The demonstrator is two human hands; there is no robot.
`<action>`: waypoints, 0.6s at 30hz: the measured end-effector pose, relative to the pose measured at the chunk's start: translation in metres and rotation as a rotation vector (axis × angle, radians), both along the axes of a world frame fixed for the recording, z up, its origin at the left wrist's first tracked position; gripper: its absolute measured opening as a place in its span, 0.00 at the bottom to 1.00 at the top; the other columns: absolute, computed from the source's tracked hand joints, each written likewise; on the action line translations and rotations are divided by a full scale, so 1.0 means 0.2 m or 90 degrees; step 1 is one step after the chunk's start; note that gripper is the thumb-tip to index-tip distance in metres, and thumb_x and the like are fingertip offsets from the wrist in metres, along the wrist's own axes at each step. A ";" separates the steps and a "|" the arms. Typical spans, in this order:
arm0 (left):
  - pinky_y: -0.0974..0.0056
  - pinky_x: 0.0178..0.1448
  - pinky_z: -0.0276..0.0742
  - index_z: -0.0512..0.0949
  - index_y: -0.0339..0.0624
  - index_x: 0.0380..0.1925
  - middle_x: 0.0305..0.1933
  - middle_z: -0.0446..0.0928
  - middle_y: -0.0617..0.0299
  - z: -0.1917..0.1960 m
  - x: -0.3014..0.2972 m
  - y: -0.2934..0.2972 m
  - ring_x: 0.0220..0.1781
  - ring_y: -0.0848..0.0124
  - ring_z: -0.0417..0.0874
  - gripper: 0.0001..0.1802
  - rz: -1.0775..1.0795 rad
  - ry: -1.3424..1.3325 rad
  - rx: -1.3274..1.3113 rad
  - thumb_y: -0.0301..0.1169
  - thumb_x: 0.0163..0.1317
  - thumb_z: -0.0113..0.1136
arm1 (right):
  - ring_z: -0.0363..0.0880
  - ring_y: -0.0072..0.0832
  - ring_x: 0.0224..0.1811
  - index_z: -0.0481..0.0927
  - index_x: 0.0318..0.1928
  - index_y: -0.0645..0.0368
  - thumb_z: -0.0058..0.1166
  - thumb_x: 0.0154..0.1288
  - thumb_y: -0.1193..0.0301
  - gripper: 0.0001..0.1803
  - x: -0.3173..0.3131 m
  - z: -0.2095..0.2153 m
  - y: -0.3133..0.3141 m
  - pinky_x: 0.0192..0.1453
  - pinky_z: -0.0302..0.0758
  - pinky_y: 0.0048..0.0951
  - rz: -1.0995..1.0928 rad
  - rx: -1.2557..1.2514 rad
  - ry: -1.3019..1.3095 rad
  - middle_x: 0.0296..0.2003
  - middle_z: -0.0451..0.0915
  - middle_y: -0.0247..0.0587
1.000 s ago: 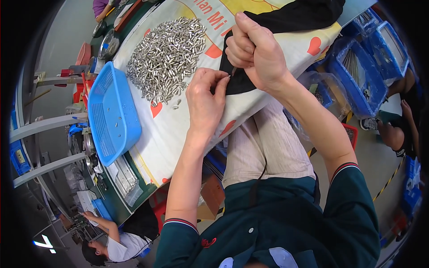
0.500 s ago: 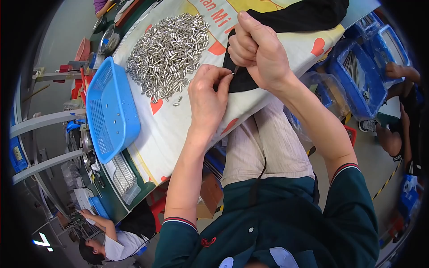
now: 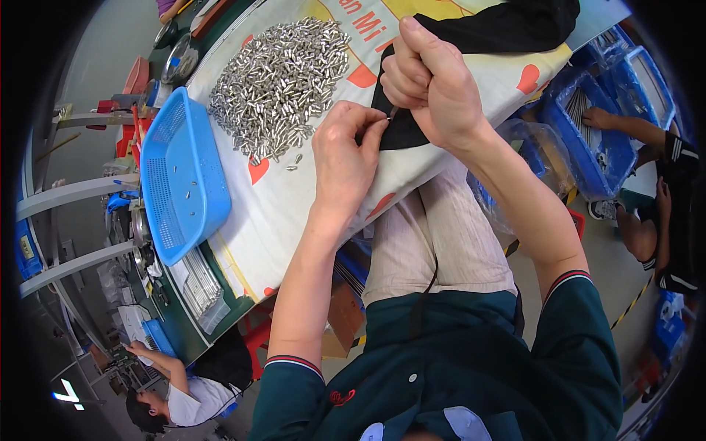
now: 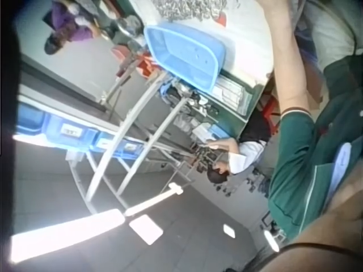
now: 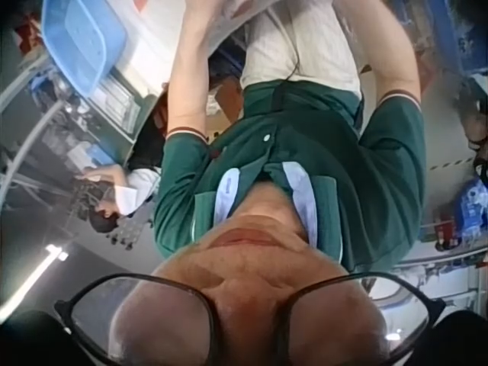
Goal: Manually attaching small metal clips to a strip of black fabric at a manufacturing workbench.
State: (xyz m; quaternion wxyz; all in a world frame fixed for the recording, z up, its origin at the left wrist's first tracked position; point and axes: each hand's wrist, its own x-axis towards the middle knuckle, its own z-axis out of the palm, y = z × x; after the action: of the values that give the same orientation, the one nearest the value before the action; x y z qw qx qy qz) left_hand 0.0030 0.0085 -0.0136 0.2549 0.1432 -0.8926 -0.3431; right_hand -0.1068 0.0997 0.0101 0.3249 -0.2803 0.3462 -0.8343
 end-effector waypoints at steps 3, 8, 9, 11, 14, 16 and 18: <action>0.64 0.31 0.72 0.79 0.33 0.25 0.25 0.74 0.55 0.01 -0.01 0.00 0.24 0.64 0.76 0.03 -0.003 -0.015 0.001 0.20 0.48 0.61 | 0.44 0.17 0.13 0.54 0.14 0.52 0.33 0.72 0.59 0.26 0.00 0.00 0.00 0.18 0.45 0.23 0.003 -0.003 0.013 0.10 0.50 0.26; 0.70 0.29 0.69 0.79 0.32 0.27 0.25 0.76 0.60 0.00 -0.01 -0.02 0.21 0.76 0.72 0.04 -0.012 -0.018 -0.021 0.19 0.49 0.62 | 0.44 0.17 0.13 0.55 0.14 0.53 0.33 0.72 0.59 0.27 0.03 0.00 -0.02 0.19 0.45 0.23 -0.018 0.002 0.037 0.10 0.50 0.26; 0.70 0.29 0.69 0.79 0.32 0.27 0.25 0.76 0.60 0.00 -0.01 -0.02 0.21 0.76 0.72 0.04 -0.011 -0.018 -0.020 0.19 0.49 0.62 | 0.44 0.17 0.13 0.55 0.14 0.53 0.34 0.72 0.60 0.27 0.04 0.01 -0.02 0.19 0.45 0.23 -0.031 0.002 0.042 0.10 0.50 0.25; 0.70 0.29 0.69 0.79 0.32 0.27 0.24 0.76 0.59 0.01 -0.01 -0.02 0.21 0.75 0.72 0.04 -0.016 -0.015 -0.015 0.19 0.49 0.62 | 0.44 0.16 0.13 0.55 0.14 0.53 0.35 0.72 0.60 0.26 0.07 0.02 -0.02 0.19 0.45 0.23 -0.036 0.008 0.045 0.10 0.51 0.25; 0.69 0.29 0.70 0.79 0.32 0.27 0.23 0.76 0.59 0.02 -0.01 -0.02 0.21 0.74 0.73 0.04 -0.012 -0.020 -0.009 0.19 0.49 0.62 | 0.44 0.16 0.13 0.56 0.14 0.53 0.37 0.71 0.61 0.26 0.09 0.01 -0.04 0.19 0.45 0.23 -0.049 0.021 0.051 0.10 0.51 0.25; 0.69 0.29 0.70 0.79 0.32 0.27 0.23 0.76 0.59 0.02 -0.01 -0.02 0.21 0.74 0.73 0.04 -0.012 -0.015 -0.004 0.19 0.49 0.62 | 0.44 0.15 0.13 0.56 0.14 0.53 0.38 0.71 0.61 0.26 0.09 0.00 -0.04 0.19 0.45 0.23 -0.055 0.022 0.055 0.10 0.51 0.24; 0.69 0.29 0.70 0.79 0.32 0.27 0.23 0.76 0.59 0.01 -0.02 -0.02 0.21 0.74 0.73 0.04 -0.015 -0.009 -0.003 0.20 0.49 0.62 | 0.44 0.15 0.13 0.55 0.14 0.53 0.39 0.70 0.62 0.26 0.07 0.01 -0.04 0.18 0.45 0.23 -0.055 0.026 0.020 0.10 0.50 0.24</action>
State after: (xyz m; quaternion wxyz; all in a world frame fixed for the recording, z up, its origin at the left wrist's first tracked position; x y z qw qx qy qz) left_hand -0.0003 0.0037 -0.0109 0.2450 0.1349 -0.8968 -0.3428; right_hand -0.0920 0.0925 0.0113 0.2886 -0.2711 0.3800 -0.8359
